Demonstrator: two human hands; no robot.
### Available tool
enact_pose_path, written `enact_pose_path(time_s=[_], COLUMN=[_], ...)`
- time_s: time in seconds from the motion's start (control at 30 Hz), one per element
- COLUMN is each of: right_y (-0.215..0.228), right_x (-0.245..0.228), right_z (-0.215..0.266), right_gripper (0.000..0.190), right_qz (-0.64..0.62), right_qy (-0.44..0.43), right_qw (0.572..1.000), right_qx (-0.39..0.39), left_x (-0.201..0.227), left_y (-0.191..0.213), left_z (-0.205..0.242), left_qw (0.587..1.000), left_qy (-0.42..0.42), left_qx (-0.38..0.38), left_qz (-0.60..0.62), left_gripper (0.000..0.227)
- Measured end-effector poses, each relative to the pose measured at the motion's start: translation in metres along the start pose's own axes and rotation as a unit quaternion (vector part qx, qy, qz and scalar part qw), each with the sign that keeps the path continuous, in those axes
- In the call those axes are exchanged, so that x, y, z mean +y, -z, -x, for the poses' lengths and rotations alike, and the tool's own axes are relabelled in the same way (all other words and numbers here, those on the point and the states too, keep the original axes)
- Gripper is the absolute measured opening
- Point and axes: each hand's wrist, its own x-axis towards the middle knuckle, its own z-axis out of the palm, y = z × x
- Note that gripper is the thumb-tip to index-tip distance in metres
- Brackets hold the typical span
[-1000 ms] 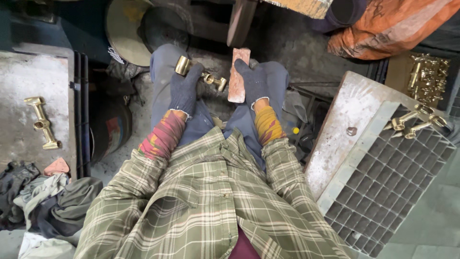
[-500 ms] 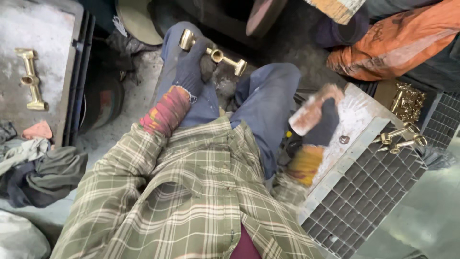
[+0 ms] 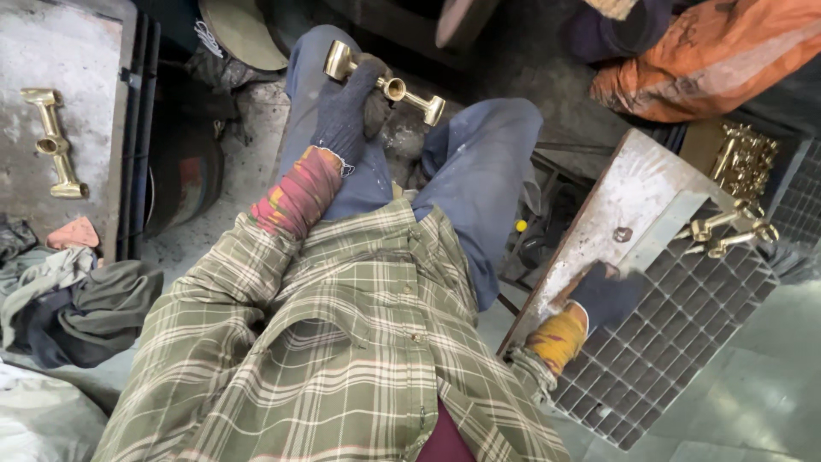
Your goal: The person sits on the floor and uses a rotating grinding wheel to polish small brass-colored metal parts. They hold each part with gloved hands, pressing it against the spinning wheel to smooth the surface, then inspect it before placing it on a nearby metal tray.
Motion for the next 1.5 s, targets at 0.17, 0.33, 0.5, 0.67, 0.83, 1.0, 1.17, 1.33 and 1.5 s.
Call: enact_pose_path(time_s=[0.17, 0.33, 0.5, 0.67, 0.83, 1.0, 1.17, 1.33, 1.5], right_y=[-0.087, -0.154, -0.161, -0.154, -0.152, -0.151, -0.15, -0.149, -0.159], right_x=[-0.1, -0.175, -0.204, -0.196, -0.189, -0.192, -0.202, -0.209, -0.206], right_z=[0.074, 0.18, 0.207, 0.196, 0.187, 0.179, 0.18, 0.18, 0.171], right_gripper=[0.031, 0.055, 0.053, 0.063, 0.066, 0.061, 0.05, 0.049, 0.054], right_qz=[0.003, 0.144, -0.026, -0.141, -0.26, -0.208, -0.186, -0.204, -0.233], right_qy=[0.294, 0.468, 0.476, 0.371, 0.17, 0.235, 0.306, 0.289, 0.206], right_qw=[0.95, 0.83, 0.795, 0.764, 0.75, 0.755, 0.746, 0.736, 0.729], right_qx=[-0.104, -0.269, -0.377, -0.509, -0.583, -0.576, -0.562, -0.577, -0.61], left_x=[0.02, 0.057, 0.107, 0.128, 0.125, 0.12, 0.116, 0.108, 0.1], left_y=[-0.018, -0.043, -0.047, -0.045, -0.049, -0.05, -0.05, -0.049, -0.048], left_z=[0.017, 0.053, 0.097, 0.107, 0.113, 0.115, 0.104, 0.095, 0.091], left_qw=[0.999, 0.998, 0.983, 0.874, 0.814, 0.814, 0.781, 0.792, 0.817], left_qy=[-0.005, 0.021, 0.053, -0.254, -0.31, -0.278, -0.374, -0.373, -0.345], left_qx=[-0.024, -0.041, -0.037, -0.276, -0.32, -0.324, -0.331, -0.347, -0.317], left_qz=[0.025, 0.034, -0.174, -0.307, -0.373, -0.395, -0.376, -0.337, -0.337], left_gripper=[0.022, 0.023, 0.027, 0.042, 0.054, 0.053, 0.044, 0.04, 0.04])
